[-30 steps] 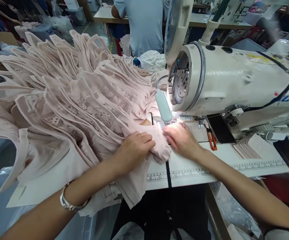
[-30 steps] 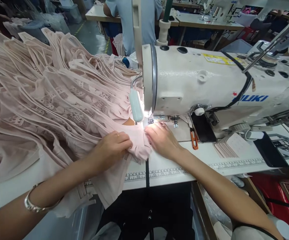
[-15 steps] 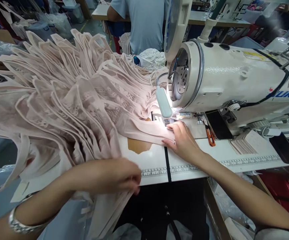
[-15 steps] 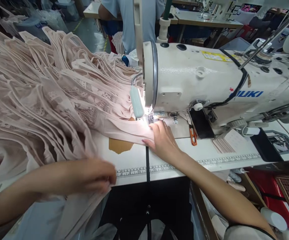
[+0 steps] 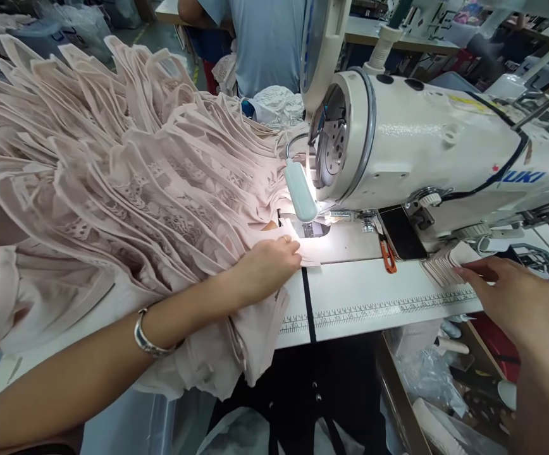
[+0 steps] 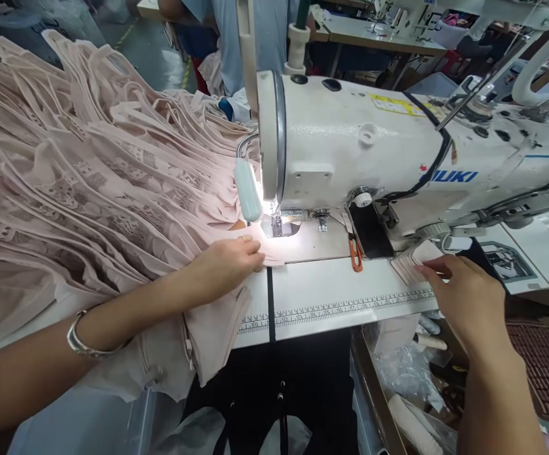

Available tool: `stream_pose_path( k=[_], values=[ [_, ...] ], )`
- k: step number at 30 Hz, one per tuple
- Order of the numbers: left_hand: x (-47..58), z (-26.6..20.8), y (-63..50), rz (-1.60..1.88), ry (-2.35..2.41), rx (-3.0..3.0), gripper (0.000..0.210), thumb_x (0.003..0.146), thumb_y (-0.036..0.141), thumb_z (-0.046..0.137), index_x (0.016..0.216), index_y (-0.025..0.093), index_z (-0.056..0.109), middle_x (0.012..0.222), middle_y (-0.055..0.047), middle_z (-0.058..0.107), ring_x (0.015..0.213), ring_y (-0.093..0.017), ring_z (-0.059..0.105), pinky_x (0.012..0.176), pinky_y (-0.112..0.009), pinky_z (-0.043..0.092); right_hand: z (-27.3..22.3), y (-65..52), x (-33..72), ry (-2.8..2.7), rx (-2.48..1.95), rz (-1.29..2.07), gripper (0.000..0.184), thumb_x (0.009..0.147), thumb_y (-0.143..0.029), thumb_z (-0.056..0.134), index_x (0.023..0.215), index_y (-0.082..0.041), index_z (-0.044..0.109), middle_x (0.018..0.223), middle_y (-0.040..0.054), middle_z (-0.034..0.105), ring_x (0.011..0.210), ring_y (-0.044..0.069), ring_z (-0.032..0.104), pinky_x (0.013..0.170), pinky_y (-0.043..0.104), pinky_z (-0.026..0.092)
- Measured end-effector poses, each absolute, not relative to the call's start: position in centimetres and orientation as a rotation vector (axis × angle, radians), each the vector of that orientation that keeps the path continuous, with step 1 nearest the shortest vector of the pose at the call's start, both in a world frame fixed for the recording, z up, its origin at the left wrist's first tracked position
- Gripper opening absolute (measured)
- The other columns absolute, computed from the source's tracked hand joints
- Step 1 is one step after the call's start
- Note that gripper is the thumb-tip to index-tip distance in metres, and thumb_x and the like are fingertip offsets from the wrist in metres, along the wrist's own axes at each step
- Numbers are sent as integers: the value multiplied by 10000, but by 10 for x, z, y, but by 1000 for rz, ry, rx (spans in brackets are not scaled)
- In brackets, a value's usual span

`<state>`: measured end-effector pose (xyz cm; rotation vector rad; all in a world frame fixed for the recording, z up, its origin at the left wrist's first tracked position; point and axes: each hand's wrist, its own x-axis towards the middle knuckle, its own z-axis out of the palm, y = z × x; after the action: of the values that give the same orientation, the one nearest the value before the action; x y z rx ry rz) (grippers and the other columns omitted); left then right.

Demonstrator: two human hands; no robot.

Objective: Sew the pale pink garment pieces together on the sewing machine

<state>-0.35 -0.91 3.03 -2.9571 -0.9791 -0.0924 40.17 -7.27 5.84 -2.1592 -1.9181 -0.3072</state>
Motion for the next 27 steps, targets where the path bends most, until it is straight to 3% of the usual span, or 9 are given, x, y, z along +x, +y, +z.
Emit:
stream_pose_path(
  k=[4, 9, 13, 15, 18, 21, 23, 27],
  values=[
    [-11, 17, 3, -541, -1088, -3038, 188, 954, 198, 625, 780, 135, 655, 827, -33, 592, 783, -150, 547, 646, -239, 422, 54, -73, 404, -1954, -2088, -356, 297, 934, -526, 469, 798, -286, 579, 740, 83, 676, 677, 323, 648, 512, 383, 357],
    [-7, 5, -1, -554, -798, -2921, 241, 979, 100, 491, 783, 131, 628, 839, -49, 600, 757, -159, 528, 650, -266, 424, 55, -72, 389, -2022, -1960, -795, 186, 944, -273, 485, 818, -242, 618, 738, 129, 641, 665, 323, 606, 538, 393, 286],
    [-3, 6, -2, -458, -697, -2783, 294, 931, -15, 428, 726, 146, 563, 759, -41, 564, 689, -161, 497, 607, -272, 397, 52, -62, 346, -1899, -1298, -1263, 81, 878, -154, 591, 844, -197, 650, 603, 70, 529, 604, 246, 505, 586, 385, 237],
    [-4, 8, -2, -437, -716, -2753, 279, 936, -17, 422, 755, 147, 557, 769, -43, 569, 694, -165, 503, 606, -272, 398, 44, -56, 315, -2062, -1127, -1132, 69, 845, -140, 675, 884, -189, 645, 652, 49, 572, 636, 214, 503, 619, 367, 289],
    [-8, 10, -2, -444, -746, -2739, 244, 955, 0, 421, 821, 146, 564, 793, -41, 582, 712, -169, 516, 620, -271, 409, 28, -47, 269, -2379, -1036, -809, 141, 888, -68, 611, 939, -194, 647, 761, 35, 648, 753, 199, 548, 740, 350, 353],
    [-11, 8, -2, -527, -726, -2712, 292, 938, -33, 413, 756, 160, 533, 736, -27, 557, 676, -160, 498, 591, -258, 387, 14, -36, 240, -2542, -1131, -669, 75, 958, -187, 583, 943, -175, 655, 817, 59, 653, 823, 221, 534, 787, 351, 363],
    [-11, 5, -1, -580, -724, -2676, 321, 922, -53, 408, 715, 171, 505, 698, -21, 533, 658, -157, 490, 567, -258, 364, 9, -28, 229, -2546, -1126, -567, 134, 973, -273, 581, 955, -161, 654, 858, 75, 653, 829, 225, 514, 769, 347, 361],
    [-8, 1, 1, -567, -767, -2662, 262, 954, 25, 418, 761, 180, 504, 721, -16, 537, 675, -163, 503, 587, -271, 374, 11, -12, 218, -2542, -908, -411, 231, 991, -103, 457, 914, -194, 656, 826, 30, 635, 778, 183, 492, 747, 318, 359]
  ],
)
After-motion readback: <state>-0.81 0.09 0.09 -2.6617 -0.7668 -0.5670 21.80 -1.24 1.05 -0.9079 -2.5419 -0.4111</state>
